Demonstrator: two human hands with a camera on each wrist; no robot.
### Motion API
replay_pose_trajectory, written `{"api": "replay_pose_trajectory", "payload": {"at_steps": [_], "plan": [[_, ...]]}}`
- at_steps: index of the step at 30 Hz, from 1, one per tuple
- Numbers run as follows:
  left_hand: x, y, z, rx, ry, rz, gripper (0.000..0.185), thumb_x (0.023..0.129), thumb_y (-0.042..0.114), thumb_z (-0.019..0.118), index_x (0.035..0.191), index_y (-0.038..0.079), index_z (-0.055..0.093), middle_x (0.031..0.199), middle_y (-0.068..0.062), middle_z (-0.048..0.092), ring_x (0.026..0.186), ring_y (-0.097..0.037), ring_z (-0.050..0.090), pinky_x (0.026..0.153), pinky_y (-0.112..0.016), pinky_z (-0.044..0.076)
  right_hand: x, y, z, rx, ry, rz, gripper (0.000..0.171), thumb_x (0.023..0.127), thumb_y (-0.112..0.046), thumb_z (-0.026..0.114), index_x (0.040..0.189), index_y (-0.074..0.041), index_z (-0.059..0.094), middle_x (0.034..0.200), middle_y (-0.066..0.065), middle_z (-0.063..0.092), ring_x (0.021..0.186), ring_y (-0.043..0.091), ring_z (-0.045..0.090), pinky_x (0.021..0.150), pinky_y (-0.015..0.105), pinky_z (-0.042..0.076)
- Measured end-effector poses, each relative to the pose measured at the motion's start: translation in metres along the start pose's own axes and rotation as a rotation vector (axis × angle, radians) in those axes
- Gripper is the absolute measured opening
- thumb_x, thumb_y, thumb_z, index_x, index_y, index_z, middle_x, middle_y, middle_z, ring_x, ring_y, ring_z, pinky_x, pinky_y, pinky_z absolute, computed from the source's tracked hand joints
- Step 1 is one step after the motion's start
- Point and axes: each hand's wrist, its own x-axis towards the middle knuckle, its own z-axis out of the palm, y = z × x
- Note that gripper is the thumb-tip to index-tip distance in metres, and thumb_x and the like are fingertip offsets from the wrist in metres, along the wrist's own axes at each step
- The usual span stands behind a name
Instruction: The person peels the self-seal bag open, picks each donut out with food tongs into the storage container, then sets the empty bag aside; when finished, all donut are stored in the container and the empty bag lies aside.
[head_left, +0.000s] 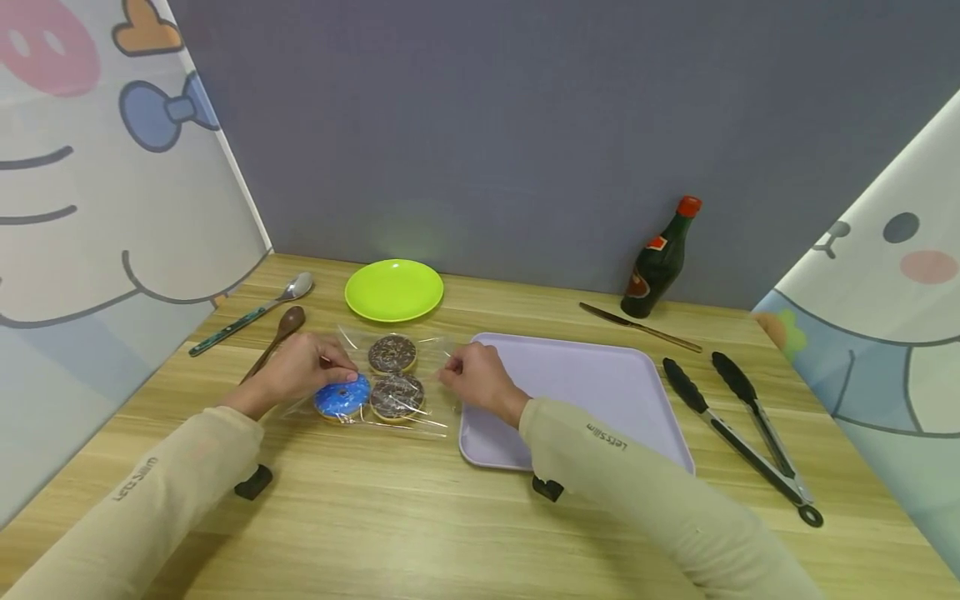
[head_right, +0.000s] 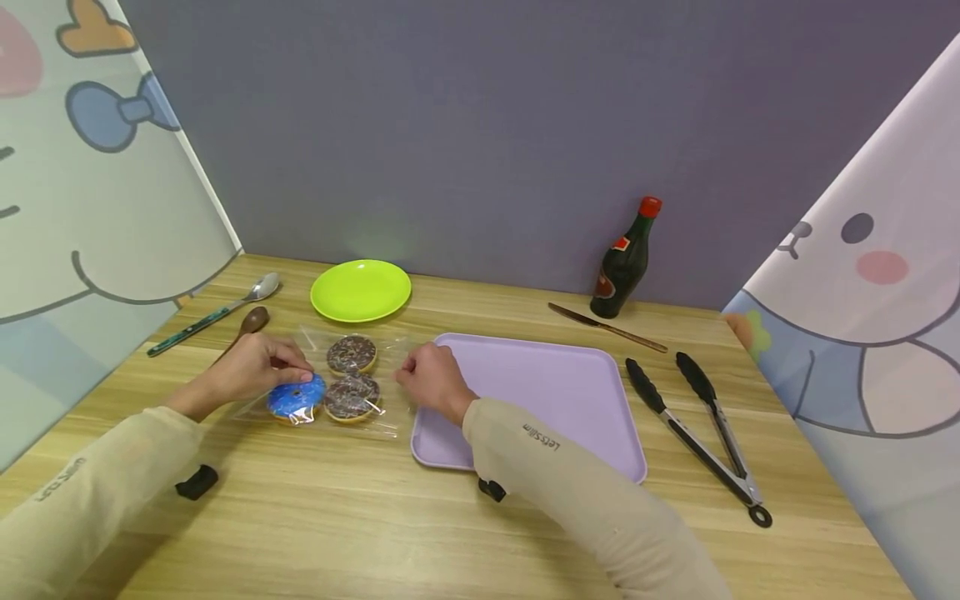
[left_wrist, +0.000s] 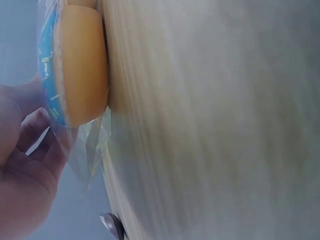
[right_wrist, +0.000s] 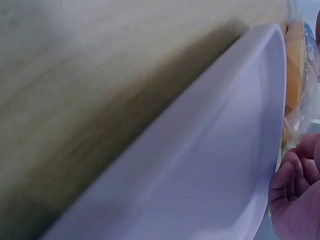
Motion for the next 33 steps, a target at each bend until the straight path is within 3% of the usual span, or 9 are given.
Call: {"api": "replay_pose_trajectory", "payload": {"at_steps": [13, 33], "plan": [[0.002, -0.002, 0.0, -0.016, -0.023, 0.018, 0.01, 0.077, 0.008, 0.079, 0.074, 0.018, 0.077, 0.077, 0.011, 0.065, 0.074, -0.012, 0.06, 0.065, -0.03, 0.049, -0.007, 0.012, -0.007, 0.147, 0.061, 0.06, 0.015, 0.082, -0.008, 0.068, 0.067, -0.008, 0.068, 0.059, -0.006, 0.055, 0.056, 0.008, 0.048, 0.053, 0.022, 0.042], [0.001, 0.0, -0.001, -0.038, -0.025, 0.033, 0.01, 0.078, 0.007, 0.078, 0.075, 0.016, 0.077, 0.076, 0.01, 0.065, 0.072, -0.012, 0.06, 0.063, -0.027, 0.049, -0.012, 0.028, -0.014, 0.197, 0.039, 0.12, 0.016, 0.084, -0.01, 0.069, 0.069, -0.007, 0.069, 0.057, -0.005, 0.055, 0.053, 0.008, 0.047, 0.05, 0.022, 0.039]]}}
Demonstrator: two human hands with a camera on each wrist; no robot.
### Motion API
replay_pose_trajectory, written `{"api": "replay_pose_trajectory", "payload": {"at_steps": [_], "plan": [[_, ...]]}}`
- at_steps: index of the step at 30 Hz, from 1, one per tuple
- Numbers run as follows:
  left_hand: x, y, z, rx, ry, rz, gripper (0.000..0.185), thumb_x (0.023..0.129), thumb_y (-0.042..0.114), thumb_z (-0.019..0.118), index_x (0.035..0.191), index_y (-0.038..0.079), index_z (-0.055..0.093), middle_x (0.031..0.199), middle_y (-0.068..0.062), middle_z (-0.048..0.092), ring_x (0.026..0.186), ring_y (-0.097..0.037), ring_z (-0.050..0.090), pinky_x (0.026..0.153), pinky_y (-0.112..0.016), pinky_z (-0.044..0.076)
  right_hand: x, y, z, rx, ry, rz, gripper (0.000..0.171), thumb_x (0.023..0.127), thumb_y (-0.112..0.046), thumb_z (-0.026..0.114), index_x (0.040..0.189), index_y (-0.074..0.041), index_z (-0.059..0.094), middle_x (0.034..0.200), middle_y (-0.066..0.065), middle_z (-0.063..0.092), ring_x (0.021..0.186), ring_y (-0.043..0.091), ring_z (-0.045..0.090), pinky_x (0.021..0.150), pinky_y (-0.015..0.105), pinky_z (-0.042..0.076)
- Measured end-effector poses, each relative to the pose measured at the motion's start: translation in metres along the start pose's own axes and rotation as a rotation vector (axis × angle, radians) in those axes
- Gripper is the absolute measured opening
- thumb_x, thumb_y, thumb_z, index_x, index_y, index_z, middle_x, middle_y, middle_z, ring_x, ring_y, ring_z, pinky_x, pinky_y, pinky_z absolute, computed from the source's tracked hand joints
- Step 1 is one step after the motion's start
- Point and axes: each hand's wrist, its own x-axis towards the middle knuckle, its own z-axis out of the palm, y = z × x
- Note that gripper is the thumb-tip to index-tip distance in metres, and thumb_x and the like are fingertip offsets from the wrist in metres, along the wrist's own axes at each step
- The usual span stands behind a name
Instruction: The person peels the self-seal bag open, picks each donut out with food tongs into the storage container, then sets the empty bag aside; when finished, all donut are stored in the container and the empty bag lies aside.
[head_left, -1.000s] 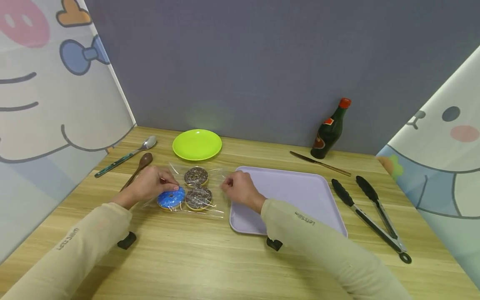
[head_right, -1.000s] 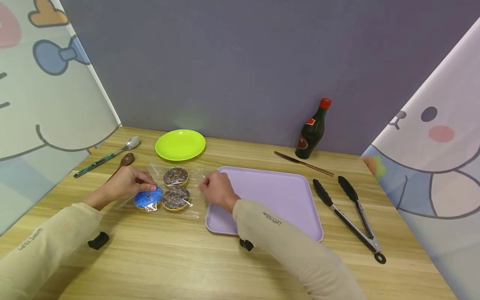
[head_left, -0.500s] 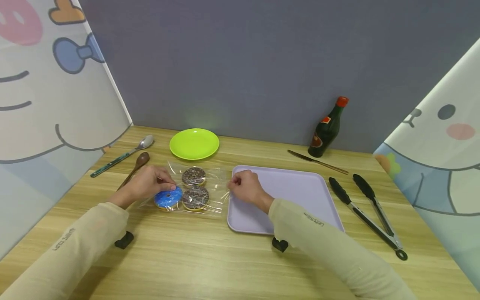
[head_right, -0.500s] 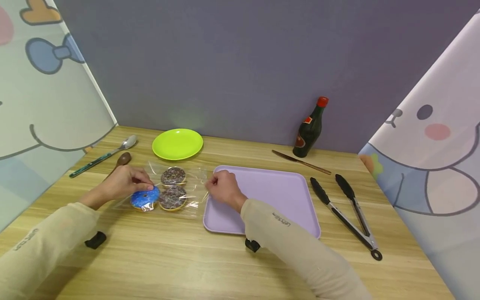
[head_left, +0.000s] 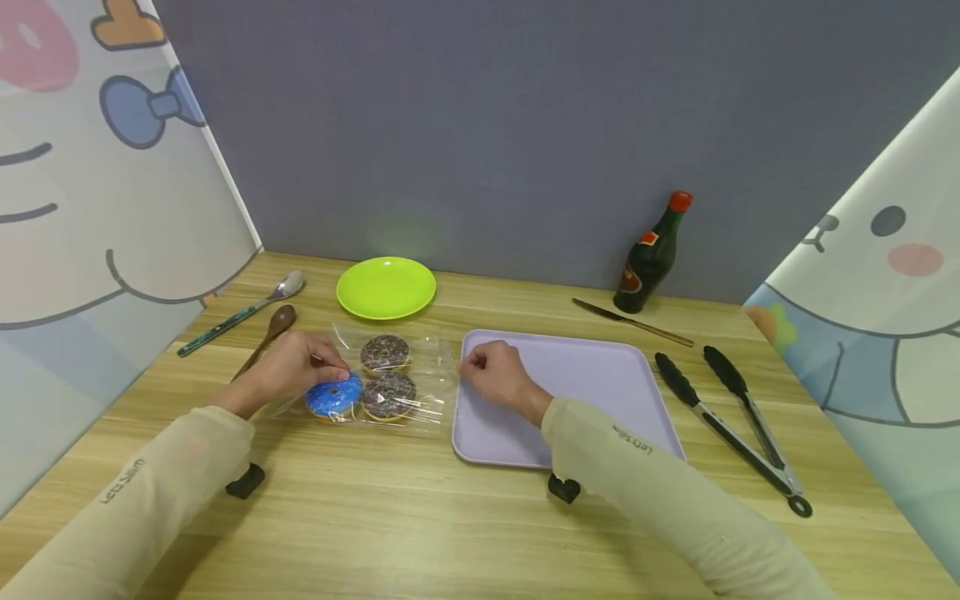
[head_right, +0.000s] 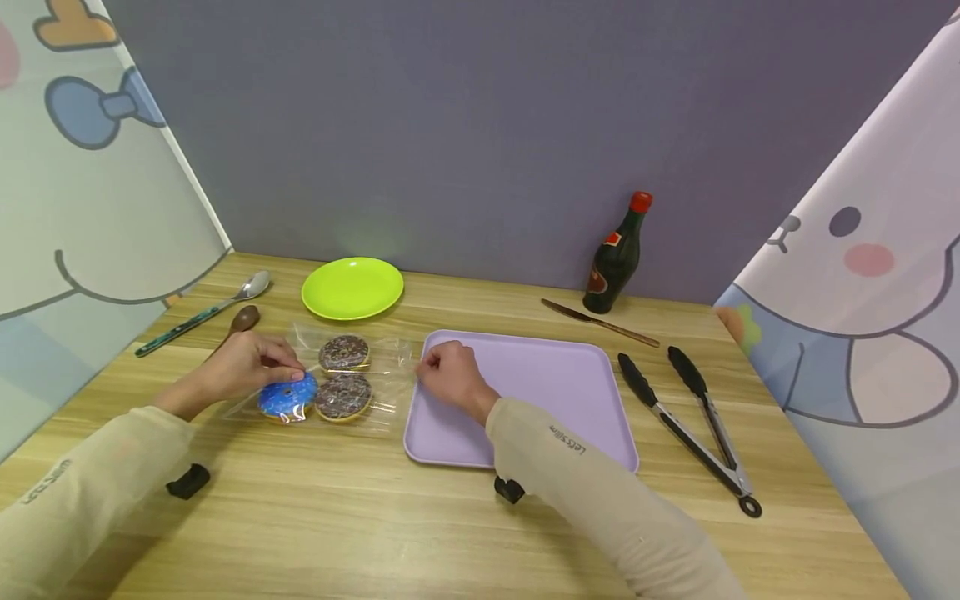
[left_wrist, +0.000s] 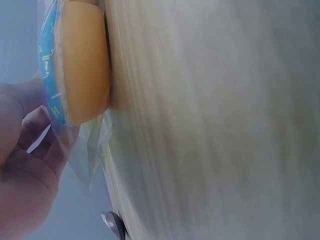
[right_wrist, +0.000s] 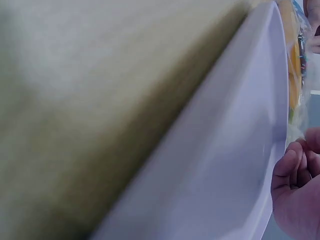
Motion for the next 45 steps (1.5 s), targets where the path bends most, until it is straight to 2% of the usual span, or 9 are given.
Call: {"api": "replay_pose_trajectory", "payload": {"at_steps": [7, 16, 25, 33, 40, 45], "plan": [[0.0, 0.0, 0.0, 0.003, -0.004, 0.005, 0.01, 0.078, 0.009, 0.079, 0.075, 0.018, 0.077, 0.076, 0.011, 0.065, 0.072, -0.011, 0.059, 0.063, -0.028, 0.049, 0.014, -0.004, 0.001, 0.021, -0.003, 0.013, 0.017, 0.088, -0.018, 0.068, 0.076, -0.006, 0.07, 0.058, -0.003, 0.057, 0.051, 0.009, 0.048, 0.049, 0.023, 0.04], [0.001, -0.002, 0.001, 0.015, -0.004, 0.015, 0.01, 0.078, 0.01, 0.079, 0.075, 0.019, 0.077, 0.076, 0.013, 0.064, 0.072, -0.01, 0.058, 0.063, -0.028, 0.048, 0.028, -0.014, 0.009, -0.12, -0.058, -0.113, 0.015, 0.086, -0.017, 0.07, 0.078, -0.005, 0.072, 0.068, -0.001, 0.064, 0.058, 0.009, 0.052, 0.054, 0.023, 0.044], [0.003, 0.0, 0.001, 0.004, -0.004, 0.018, 0.009, 0.078, 0.009, 0.079, 0.075, 0.018, 0.077, 0.076, 0.012, 0.064, 0.072, -0.011, 0.059, 0.063, -0.028, 0.049, 0.031, -0.017, 0.011, -0.185, -0.035, -0.06, 0.018, 0.088, -0.017, 0.068, 0.074, -0.007, 0.07, 0.064, -0.003, 0.06, 0.059, 0.011, 0.053, 0.055, 0.024, 0.044], [0.002, 0.0, 0.0, -0.022, -0.01, 0.016, 0.01, 0.078, 0.007, 0.078, 0.074, 0.016, 0.076, 0.076, 0.011, 0.064, 0.07, -0.01, 0.058, 0.061, -0.026, 0.048, 0.03, -0.012, 0.009, -0.072, -0.001, 0.003, 0.016, 0.087, -0.014, 0.069, 0.074, -0.004, 0.071, 0.064, -0.001, 0.06, 0.056, 0.011, 0.049, 0.05, 0.023, 0.041], [0.001, 0.0, 0.0, -0.02, -0.013, 0.012, 0.01, 0.078, 0.006, 0.078, 0.075, 0.015, 0.076, 0.076, 0.01, 0.064, 0.07, -0.01, 0.058, 0.06, -0.026, 0.047, 0.027, -0.006, 0.003, -0.015, 0.015, 0.097, 0.015, 0.087, -0.012, 0.064, 0.075, -0.004, 0.07, 0.067, 0.0, 0.06, 0.057, 0.012, 0.05, 0.05, 0.023, 0.042], [0.001, -0.001, 0.0, -0.013, -0.002, 0.022, 0.01, 0.077, 0.006, 0.078, 0.075, 0.015, 0.076, 0.075, 0.011, 0.063, 0.07, -0.01, 0.058, 0.06, -0.026, 0.047, 0.025, -0.002, -0.003, -0.017, 0.031, 0.118, 0.013, 0.087, -0.011, 0.062, 0.077, -0.004, 0.069, 0.067, 0.0, 0.059, 0.058, 0.012, 0.049, 0.052, 0.023, 0.041]]}}
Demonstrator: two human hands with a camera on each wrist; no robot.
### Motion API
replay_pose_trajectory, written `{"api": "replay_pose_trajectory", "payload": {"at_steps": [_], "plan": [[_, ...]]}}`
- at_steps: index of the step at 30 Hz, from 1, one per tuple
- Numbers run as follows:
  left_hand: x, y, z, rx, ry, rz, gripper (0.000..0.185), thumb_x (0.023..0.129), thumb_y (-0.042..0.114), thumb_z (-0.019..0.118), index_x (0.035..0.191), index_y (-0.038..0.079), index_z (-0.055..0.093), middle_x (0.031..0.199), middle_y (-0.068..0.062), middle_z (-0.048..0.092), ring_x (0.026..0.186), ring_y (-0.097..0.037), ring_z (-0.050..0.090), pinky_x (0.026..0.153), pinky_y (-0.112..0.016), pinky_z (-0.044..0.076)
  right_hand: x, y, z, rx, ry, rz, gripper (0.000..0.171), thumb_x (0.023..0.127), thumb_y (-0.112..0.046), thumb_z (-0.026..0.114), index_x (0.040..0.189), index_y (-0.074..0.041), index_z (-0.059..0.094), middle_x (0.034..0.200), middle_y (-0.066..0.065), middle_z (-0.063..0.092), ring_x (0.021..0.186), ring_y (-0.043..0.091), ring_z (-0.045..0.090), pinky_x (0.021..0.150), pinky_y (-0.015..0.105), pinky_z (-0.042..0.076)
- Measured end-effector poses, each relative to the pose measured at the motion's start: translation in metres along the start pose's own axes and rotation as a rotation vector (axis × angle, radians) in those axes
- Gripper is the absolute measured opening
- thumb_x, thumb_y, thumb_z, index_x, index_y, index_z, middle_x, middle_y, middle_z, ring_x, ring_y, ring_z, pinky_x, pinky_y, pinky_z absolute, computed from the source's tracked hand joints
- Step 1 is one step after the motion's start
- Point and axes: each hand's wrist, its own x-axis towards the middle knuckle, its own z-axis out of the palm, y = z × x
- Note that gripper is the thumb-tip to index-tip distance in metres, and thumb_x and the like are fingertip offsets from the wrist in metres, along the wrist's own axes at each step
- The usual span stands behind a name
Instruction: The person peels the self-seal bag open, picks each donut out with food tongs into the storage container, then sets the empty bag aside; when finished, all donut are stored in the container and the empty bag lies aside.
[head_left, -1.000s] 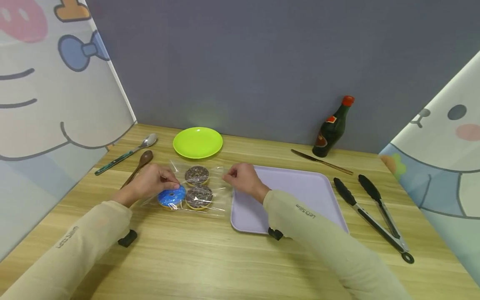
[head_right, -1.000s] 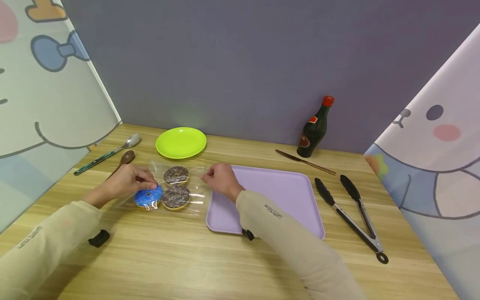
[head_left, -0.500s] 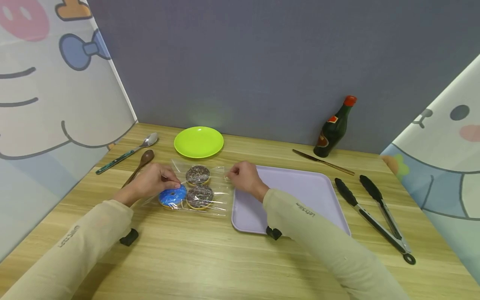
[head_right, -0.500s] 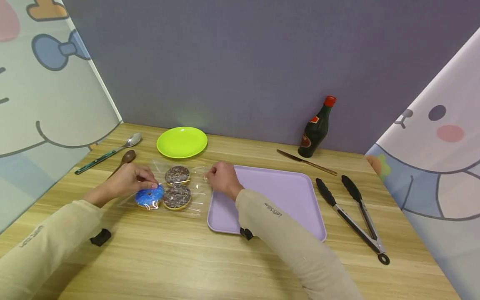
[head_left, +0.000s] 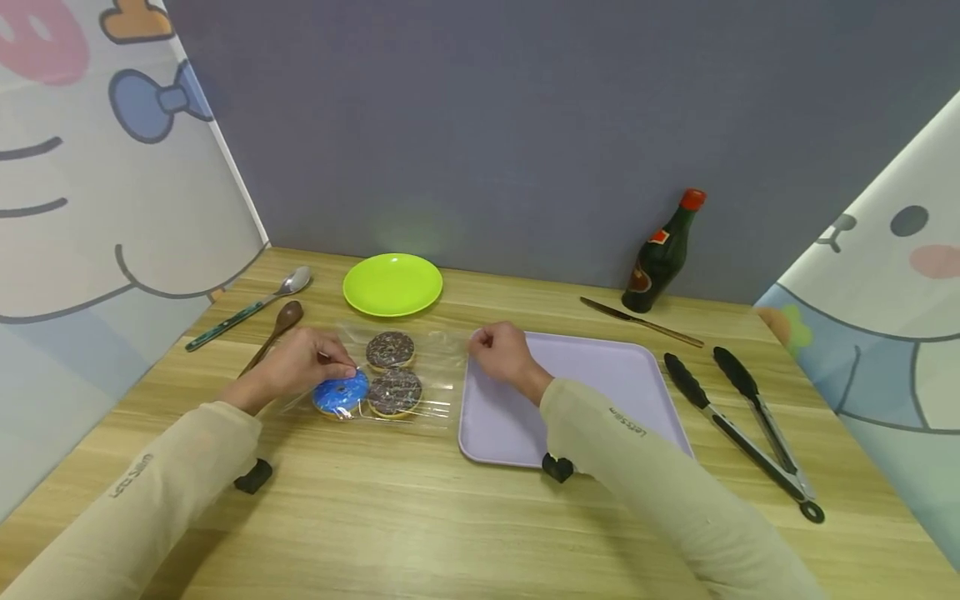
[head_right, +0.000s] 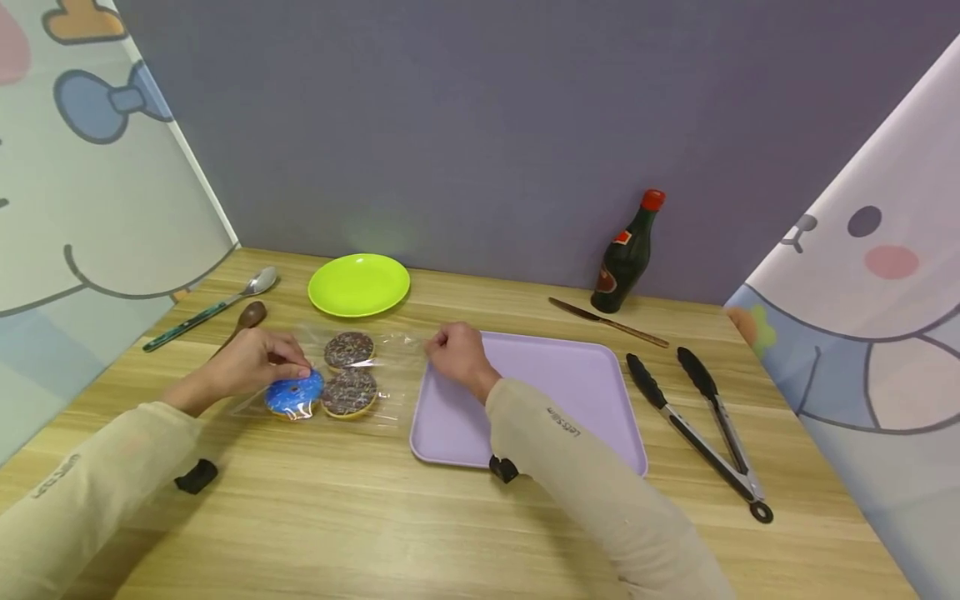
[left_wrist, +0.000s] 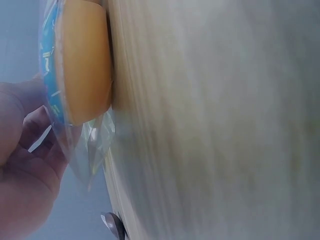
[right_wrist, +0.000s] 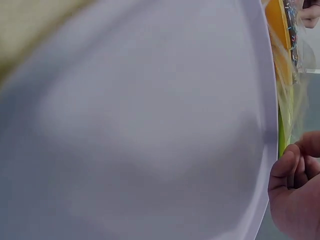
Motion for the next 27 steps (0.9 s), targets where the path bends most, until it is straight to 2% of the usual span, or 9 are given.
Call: {"api": "replay_pose_trajectory", "payload": {"at_steps": [6, 12, 15, 19, 21, 27], "plan": [[-0.002, -0.001, 0.0, -0.008, 0.004, -0.014, 0.011, 0.078, 0.005, 0.078, 0.075, 0.015, 0.076, 0.075, 0.01, 0.063, 0.07, -0.01, 0.058, 0.06, -0.026, 0.048, -0.002, 0.007, -0.002, -0.041, 0.015, -0.054, 0.013, 0.086, -0.011, 0.067, 0.075, -0.004, 0.068, 0.065, -0.002, 0.057, 0.06, 0.011, 0.047, 0.055, 0.023, 0.04], [-0.002, 0.0, 0.002, -0.006, 0.006, -0.049, 0.008, 0.079, 0.006, 0.077, 0.076, 0.014, 0.076, 0.076, 0.009, 0.064, 0.071, -0.011, 0.058, 0.062, -0.026, 0.049, -0.008, 0.01, -0.008, -0.018, 0.053, -0.1, 0.011, 0.086, -0.013, 0.071, 0.087, -0.002, 0.07, 0.073, 0.001, 0.062, 0.067, 0.013, 0.054, 0.06, 0.025, 0.046], [-0.002, 0.001, 0.002, -0.004, 0.016, -0.04, 0.008, 0.08, 0.006, 0.077, 0.076, 0.013, 0.076, 0.077, 0.009, 0.065, 0.072, -0.011, 0.06, 0.063, -0.027, 0.051, -0.013, 0.01, -0.011, 0.012, 0.058, -0.195, 0.012, 0.084, -0.011, 0.073, 0.09, -0.001, 0.071, 0.078, 0.003, 0.064, 0.069, 0.015, 0.057, 0.062, 0.026, 0.048], [-0.003, 0.002, 0.002, -0.005, 0.041, -0.023, 0.009, 0.079, 0.005, 0.077, 0.076, 0.013, 0.076, 0.077, 0.009, 0.065, 0.073, -0.012, 0.06, 0.063, -0.027, 0.05, -0.021, 0.009, -0.012, 0.003, -0.01, -0.362, 0.013, 0.08, -0.009, 0.076, 0.089, 0.001, 0.074, 0.08, 0.003, 0.065, 0.069, 0.014, 0.059, 0.062, 0.024, 0.049], [-0.005, 0.002, 0.001, -0.009, 0.048, -0.025, 0.008, 0.079, 0.005, 0.077, 0.077, 0.013, 0.076, 0.077, 0.008, 0.065, 0.073, -0.012, 0.06, 0.062, -0.026, 0.05, -0.024, 0.009, -0.012, -0.02, -0.059, -0.417, 0.014, 0.079, -0.009, 0.077, 0.089, 0.001, 0.074, 0.08, 0.003, 0.065, 0.069, 0.012, 0.059, 0.061, 0.022, 0.049], [-0.008, 0.002, 0.002, -0.04, 0.058, -0.042, 0.008, 0.081, 0.006, 0.075, 0.079, 0.013, 0.076, 0.079, 0.007, 0.065, 0.074, -0.012, 0.061, 0.064, -0.024, 0.052, -0.034, 0.012, -0.008, -0.078, -0.14, -0.461, 0.012, 0.078, -0.009, 0.078, 0.087, -0.001, 0.075, 0.079, 0.001, 0.067, 0.068, 0.006, 0.056, 0.061, 0.019, 0.047]]}}
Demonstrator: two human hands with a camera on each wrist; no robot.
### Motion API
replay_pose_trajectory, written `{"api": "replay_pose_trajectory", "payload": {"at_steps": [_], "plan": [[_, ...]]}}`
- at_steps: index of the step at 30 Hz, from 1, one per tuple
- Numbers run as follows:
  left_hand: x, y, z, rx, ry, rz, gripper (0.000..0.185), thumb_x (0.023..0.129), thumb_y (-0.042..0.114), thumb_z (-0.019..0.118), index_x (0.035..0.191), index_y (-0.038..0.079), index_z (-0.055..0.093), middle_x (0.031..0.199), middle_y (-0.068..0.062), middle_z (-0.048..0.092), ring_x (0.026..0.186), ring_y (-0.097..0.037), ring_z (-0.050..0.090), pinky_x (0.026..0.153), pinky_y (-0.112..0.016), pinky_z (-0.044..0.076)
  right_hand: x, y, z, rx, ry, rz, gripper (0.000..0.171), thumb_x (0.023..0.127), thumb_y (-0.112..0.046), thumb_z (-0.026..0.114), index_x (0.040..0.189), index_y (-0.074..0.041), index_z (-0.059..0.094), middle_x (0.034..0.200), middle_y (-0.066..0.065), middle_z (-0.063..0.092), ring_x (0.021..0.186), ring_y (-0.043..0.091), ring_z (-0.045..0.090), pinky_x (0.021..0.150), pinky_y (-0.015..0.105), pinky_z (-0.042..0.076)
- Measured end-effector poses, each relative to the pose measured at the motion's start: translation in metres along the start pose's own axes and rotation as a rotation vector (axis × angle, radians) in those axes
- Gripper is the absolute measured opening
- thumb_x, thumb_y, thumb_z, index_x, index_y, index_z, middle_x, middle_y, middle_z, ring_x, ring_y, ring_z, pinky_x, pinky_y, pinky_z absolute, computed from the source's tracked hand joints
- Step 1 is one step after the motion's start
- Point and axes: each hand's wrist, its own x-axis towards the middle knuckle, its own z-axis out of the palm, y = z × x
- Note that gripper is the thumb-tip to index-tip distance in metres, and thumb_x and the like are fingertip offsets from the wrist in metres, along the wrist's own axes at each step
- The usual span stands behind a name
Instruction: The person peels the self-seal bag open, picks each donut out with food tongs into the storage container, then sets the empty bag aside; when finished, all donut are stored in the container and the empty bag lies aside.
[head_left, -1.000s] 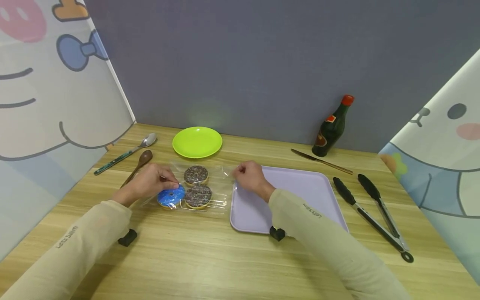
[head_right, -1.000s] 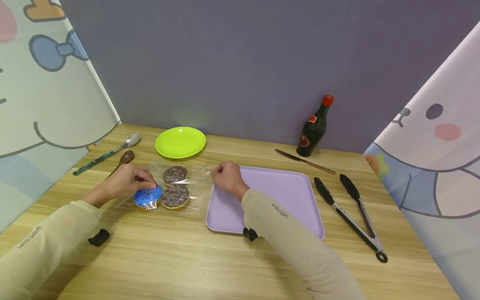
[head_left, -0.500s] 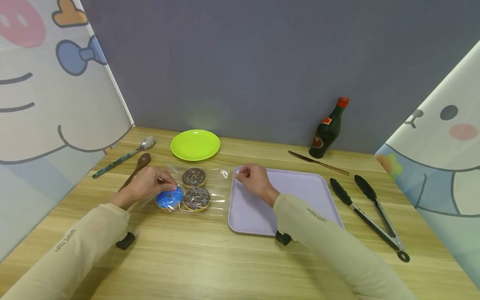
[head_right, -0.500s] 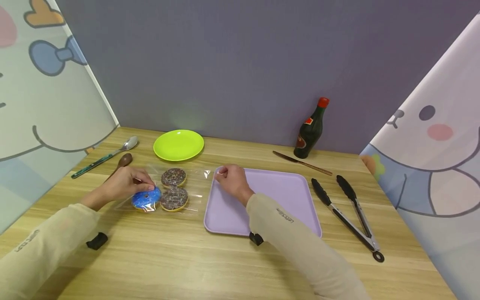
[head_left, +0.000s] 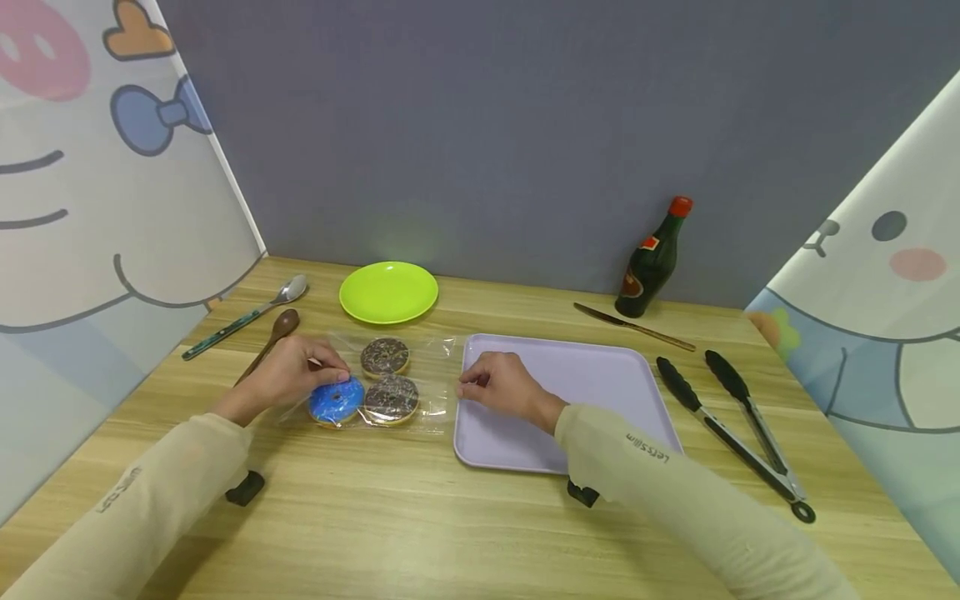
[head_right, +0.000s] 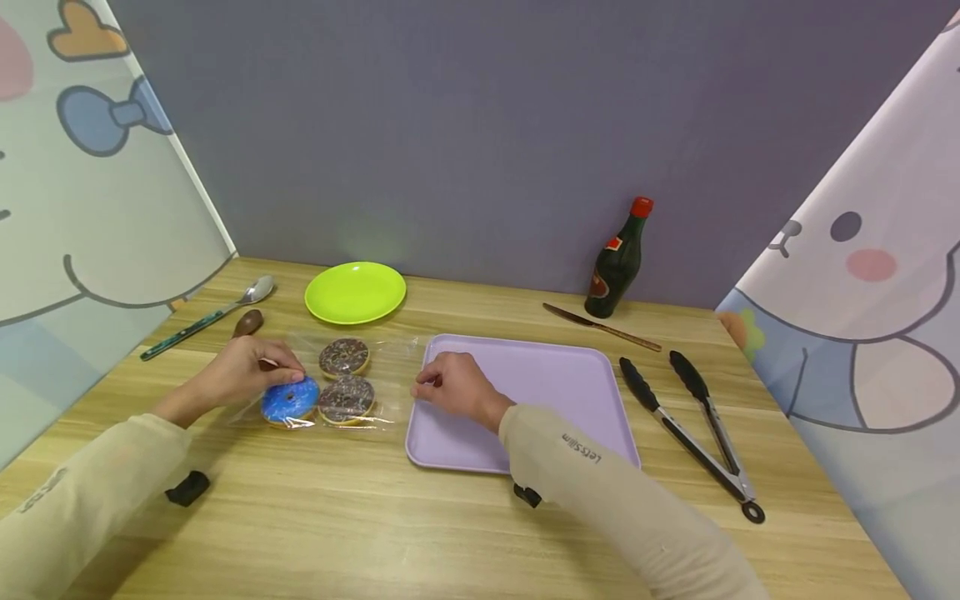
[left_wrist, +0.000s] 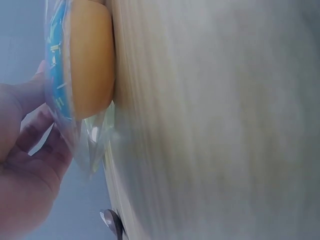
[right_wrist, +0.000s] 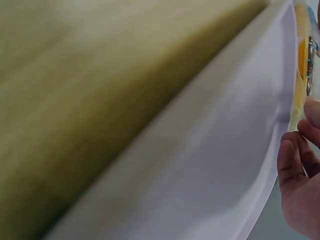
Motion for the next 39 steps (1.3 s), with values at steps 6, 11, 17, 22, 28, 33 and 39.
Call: {"api": "replay_pose_trajectory", "payload": {"at_steps": [6, 11, 17, 22, 28, 33, 39], "plan": [[-0.001, -0.001, 0.0, -0.008, 0.02, -0.006, 0.008, 0.082, 0.006, 0.074, 0.079, 0.013, 0.076, 0.08, 0.007, 0.066, 0.074, -0.011, 0.062, 0.064, -0.024, 0.053, -0.004, -0.001, 0.005, -0.008, -0.039, 0.012, 0.009, 0.078, -0.008, 0.078, 0.085, -0.003, 0.076, 0.077, -0.001, 0.067, 0.068, 0.003, 0.055, 0.061, 0.018, 0.046], [-0.002, -0.002, 0.0, -0.01, 0.037, -0.033, 0.007, 0.083, 0.006, 0.073, 0.081, 0.011, 0.076, 0.082, 0.005, 0.068, 0.076, -0.012, 0.063, 0.064, -0.024, 0.053, -0.006, -0.002, 0.007, -0.016, -0.049, 0.005, 0.007, 0.079, -0.008, 0.078, 0.084, -0.003, 0.075, 0.076, 0.0, 0.067, 0.066, 0.003, 0.054, 0.059, 0.017, 0.046], [-0.002, -0.005, -0.002, -0.046, 0.051, -0.041, 0.005, 0.083, 0.005, 0.072, 0.082, 0.009, 0.076, 0.087, -0.001, 0.07, 0.082, -0.014, 0.063, 0.067, -0.023, 0.053, -0.009, -0.004, 0.007, -0.012, -0.07, 0.022, 0.005, 0.08, -0.009, 0.077, 0.083, -0.005, 0.075, 0.077, 0.0, 0.069, 0.067, 0.003, 0.056, 0.06, 0.019, 0.047], [-0.001, -0.007, -0.002, -0.082, 0.062, -0.038, 0.006, 0.084, 0.002, 0.071, 0.082, 0.006, 0.075, 0.086, -0.005, 0.069, 0.081, -0.014, 0.063, 0.068, -0.023, 0.053, -0.013, -0.007, 0.007, -0.017, -0.089, 0.02, 0.005, 0.082, -0.01, 0.076, 0.084, -0.005, 0.076, 0.078, -0.001, 0.069, 0.068, 0.003, 0.055, 0.061, 0.019, 0.047], [-0.002, -0.007, -0.005, -0.11, 0.057, -0.062, 0.006, 0.085, 0.002, 0.07, 0.083, 0.005, 0.075, 0.089, -0.007, 0.069, 0.082, -0.013, 0.063, 0.068, -0.021, 0.053, -0.014, -0.008, 0.006, -0.047, -0.081, -0.007, 0.005, 0.081, -0.01, 0.076, 0.082, -0.006, 0.076, 0.077, -0.001, 0.069, 0.069, 0.003, 0.056, 0.061, 0.019, 0.047], [-0.002, -0.006, -0.006, -0.12, 0.048, -0.069, 0.004, 0.085, 0.004, 0.071, 0.084, 0.005, 0.075, 0.09, -0.007, 0.069, 0.084, -0.015, 0.063, 0.069, -0.021, 0.053, -0.016, -0.008, 0.005, -0.071, -0.073, -0.025, 0.005, 0.082, -0.01, 0.076, 0.084, -0.006, 0.076, 0.077, -0.002, 0.068, 0.069, 0.003, 0.055, 0.061, 0.018, 0.046], [-0.003, -0.007, -0.006, -0.136, 0.037, -0.08, 0.005, 0.085, 0.003, 0.07, 0.084, 0.005, 0.075, 0.09, -0.007, 0.069, 0.083, -0.014, 0.063, 0.069, -0.022, 0.053, -0.026, -0.006, -0.003, -0.026, -0.005, -0.003, 0.004, 0.083, -0.008, 0.074, 0.085, -0.005, 0.075, 0.077, -0.002, 0.067, 0.067, 0.003, 0.056, 0.059, 0.02, 0.048]]}}
